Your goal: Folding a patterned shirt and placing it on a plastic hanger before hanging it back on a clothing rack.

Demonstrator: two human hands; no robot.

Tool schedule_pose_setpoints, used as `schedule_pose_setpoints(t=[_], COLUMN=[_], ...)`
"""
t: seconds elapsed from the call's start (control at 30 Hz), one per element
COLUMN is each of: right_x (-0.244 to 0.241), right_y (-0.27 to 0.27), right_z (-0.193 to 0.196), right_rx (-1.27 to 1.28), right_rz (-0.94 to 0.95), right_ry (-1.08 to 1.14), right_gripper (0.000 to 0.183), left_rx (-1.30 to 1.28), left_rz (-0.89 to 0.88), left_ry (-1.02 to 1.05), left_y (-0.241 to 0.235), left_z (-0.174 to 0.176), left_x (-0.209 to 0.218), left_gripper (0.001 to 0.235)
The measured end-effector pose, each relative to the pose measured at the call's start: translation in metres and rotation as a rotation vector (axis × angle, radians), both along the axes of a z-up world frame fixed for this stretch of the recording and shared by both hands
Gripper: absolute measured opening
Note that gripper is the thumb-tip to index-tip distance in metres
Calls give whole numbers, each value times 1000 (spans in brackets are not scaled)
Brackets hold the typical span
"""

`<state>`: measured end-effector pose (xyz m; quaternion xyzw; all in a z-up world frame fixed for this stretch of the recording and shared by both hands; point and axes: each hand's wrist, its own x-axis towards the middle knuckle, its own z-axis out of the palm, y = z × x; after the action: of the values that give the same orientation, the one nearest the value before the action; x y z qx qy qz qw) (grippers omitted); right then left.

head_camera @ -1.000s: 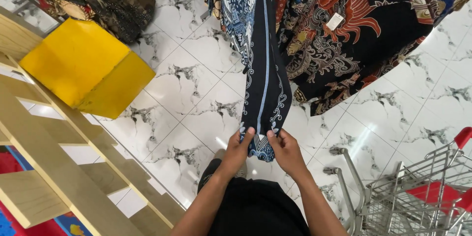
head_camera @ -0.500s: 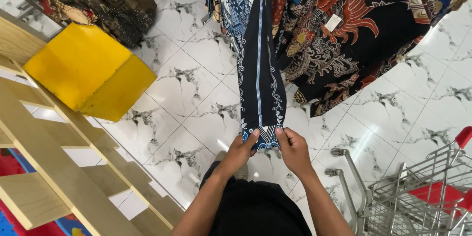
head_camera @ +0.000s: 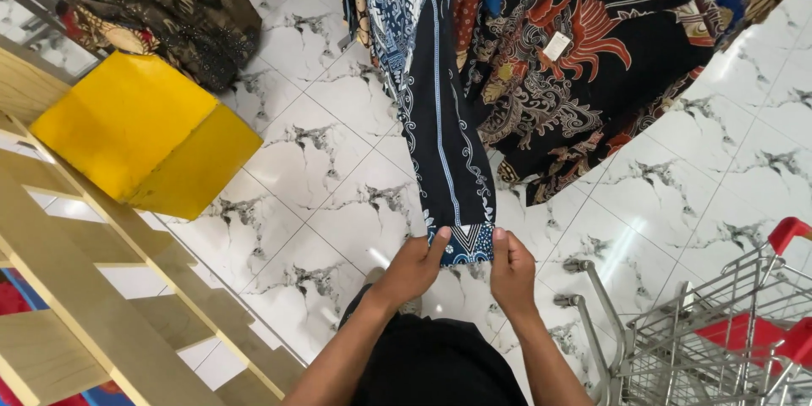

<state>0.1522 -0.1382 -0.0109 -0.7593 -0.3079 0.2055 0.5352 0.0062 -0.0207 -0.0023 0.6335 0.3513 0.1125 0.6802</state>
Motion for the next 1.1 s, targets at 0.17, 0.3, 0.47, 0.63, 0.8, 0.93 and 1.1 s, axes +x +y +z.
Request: schedule_pose_setpoints(t=[0.17, 0.3, 0.47, 0.63, 0.8, 0.93, 1.1], right_x=[1, 4, 5, 12, 32, 4, 1], right_y=[2, -1, -13, -11, 19, 60, 79], right_z=[-8, -12, -2, 2, -3, 58, 5], right_rx=[10, 50, -44, -286, -274, -219, -13], right_rz=[64, 35, 253, 512, 136, 68, -125], right_ry=[3, 73, 196, 365, 288, 199, 95], right_gripper=[52, 52, 46, 42, 55, 45, 45], left_rx=[-20, -233, -855, -672, -295, -252, -122], left_rz=[-10, -29, 96, 106, 179, 159, 298], left_ry=[-53, -21, -97, 398, 242, 215, 75], left_y=[-6, 3, 18, 18, 10, 8, 28], left_z=[1, 34, 29, 62, 73, -20, 107], left_x=[1, 2, 9, 15, 22, 22, 11], left_gripper=[63, 67, 56, 118, 80, 64, 53])
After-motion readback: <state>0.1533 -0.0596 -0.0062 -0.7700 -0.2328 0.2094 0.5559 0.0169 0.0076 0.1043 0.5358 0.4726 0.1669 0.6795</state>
